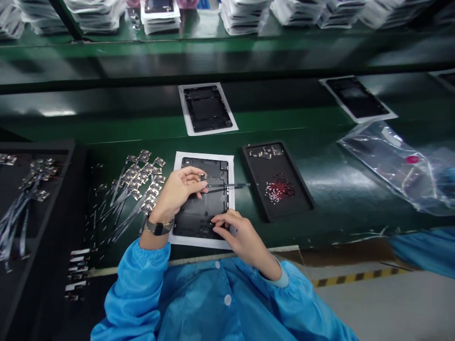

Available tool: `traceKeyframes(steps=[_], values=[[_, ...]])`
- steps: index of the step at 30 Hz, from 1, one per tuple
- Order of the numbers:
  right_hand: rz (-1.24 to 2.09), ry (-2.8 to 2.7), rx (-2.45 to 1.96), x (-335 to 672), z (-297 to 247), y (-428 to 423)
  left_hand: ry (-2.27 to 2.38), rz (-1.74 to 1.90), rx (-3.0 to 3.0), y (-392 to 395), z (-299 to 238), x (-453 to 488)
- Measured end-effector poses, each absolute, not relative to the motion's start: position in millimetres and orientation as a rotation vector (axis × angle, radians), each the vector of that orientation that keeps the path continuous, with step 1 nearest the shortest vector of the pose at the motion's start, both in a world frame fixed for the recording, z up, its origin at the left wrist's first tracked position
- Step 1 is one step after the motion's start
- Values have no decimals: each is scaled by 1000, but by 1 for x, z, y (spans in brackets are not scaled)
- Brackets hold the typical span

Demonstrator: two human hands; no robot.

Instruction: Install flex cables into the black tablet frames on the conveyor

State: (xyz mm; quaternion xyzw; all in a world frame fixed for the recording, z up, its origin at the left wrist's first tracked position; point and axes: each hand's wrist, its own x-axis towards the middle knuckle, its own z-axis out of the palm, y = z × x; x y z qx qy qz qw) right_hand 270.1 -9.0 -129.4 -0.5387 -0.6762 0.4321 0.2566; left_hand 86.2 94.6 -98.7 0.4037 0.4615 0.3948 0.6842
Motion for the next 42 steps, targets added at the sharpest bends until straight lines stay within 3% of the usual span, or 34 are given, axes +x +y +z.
traceKeyframes(steps=[22, 42], values=[[1624, -1688, -1409, 288, -105, 13, 850, 497, 1004, 87, -96, 92], [1654, -1622, -1316, 287, -113, 8, 1175, 626, 779, 14, -105, 94]])
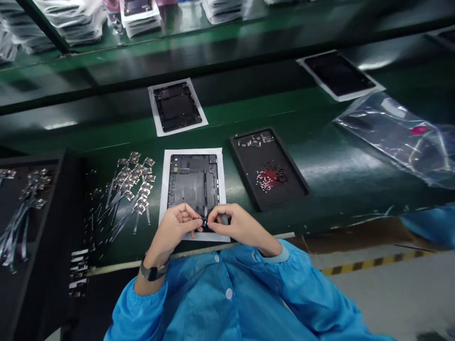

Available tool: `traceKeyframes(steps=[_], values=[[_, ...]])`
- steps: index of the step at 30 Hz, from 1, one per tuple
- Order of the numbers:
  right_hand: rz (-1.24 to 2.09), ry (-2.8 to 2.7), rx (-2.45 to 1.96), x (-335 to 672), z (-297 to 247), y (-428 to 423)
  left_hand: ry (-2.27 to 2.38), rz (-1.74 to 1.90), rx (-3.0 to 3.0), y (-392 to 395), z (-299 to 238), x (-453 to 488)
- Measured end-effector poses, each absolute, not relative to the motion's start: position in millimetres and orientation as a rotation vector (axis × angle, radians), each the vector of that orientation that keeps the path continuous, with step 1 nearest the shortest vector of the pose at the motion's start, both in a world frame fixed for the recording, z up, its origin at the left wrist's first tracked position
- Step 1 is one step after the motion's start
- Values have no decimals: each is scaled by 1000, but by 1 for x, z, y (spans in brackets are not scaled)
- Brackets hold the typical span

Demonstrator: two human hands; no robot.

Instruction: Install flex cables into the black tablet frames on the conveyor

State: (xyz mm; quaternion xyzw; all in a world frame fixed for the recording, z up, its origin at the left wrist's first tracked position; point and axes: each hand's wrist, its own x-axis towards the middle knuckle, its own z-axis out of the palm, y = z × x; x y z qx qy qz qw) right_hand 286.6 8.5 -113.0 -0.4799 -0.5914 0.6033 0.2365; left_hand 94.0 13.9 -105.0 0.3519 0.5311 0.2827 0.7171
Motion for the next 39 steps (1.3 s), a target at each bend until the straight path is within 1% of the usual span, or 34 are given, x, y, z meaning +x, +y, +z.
traceKeyframes(steps=[21, 29, 39], values=[[1539, -1747, -1470, 280, -116, 7, 1302, 627, 783, 6, -109, 96], [1590, -1724, -1312, 289, -115, 7, 1183, 533, 751, 11, -109, 92], [1648, -1652, -1295, 292, -119, 9, 1199, 506, 774, 10, -113, 97]])
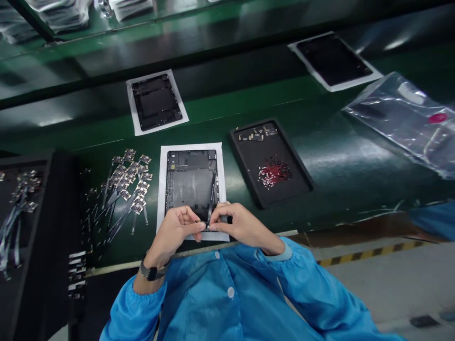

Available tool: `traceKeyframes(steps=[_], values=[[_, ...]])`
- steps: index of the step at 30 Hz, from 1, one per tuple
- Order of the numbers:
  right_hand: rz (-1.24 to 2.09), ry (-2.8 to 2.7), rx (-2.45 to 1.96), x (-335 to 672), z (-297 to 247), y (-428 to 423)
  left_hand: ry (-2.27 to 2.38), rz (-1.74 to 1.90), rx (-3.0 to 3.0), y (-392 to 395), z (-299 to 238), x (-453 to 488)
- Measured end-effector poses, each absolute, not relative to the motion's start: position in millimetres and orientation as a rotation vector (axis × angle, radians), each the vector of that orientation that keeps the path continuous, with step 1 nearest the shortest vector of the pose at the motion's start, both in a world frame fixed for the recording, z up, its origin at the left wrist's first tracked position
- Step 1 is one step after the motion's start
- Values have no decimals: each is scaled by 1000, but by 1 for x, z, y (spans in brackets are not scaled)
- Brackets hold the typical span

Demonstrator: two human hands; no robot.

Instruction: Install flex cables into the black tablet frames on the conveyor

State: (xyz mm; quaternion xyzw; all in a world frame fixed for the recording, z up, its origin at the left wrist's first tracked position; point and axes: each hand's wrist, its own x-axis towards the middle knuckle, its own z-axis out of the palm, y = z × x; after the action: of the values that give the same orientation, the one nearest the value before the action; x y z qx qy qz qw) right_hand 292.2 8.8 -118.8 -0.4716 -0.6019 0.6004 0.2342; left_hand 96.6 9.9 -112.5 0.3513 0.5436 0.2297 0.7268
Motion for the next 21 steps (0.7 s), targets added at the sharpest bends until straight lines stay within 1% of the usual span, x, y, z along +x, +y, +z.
traceKeyframes(steps=[7, 12, 13, 14, 15, 17, 19, 21], values=[[1605, -1710, -1285, 291, -119, 9, 1283, 474, 891, 10, -110, 93], [1422, -1758, -1315, 317, -101, 16, 1551, 444, 1470, 18, -92, 66], [1433, -1790, -1277, 327, -94, 19, 1611, 454, 1590, 25, -88, 63], [1508, -1832, -1192, 337, -88, 23, 1661, 476, 1703, 35, -85, 61], [1655, -1882, -1050, 346, -82, 28, 1696, 500, 1815, 48, -83, 62], [2064, -1937, -659, 360, -77, 38, 1704, 517, 2029, 81, -82, 71], [2416, -1879, -271, 366, -84, 48, 1651, 439, 2181, 122, -86, 84], [2594, -1711, 3, 365, -100, 53, 1594, 274, 2208, 160, -91, 98]])
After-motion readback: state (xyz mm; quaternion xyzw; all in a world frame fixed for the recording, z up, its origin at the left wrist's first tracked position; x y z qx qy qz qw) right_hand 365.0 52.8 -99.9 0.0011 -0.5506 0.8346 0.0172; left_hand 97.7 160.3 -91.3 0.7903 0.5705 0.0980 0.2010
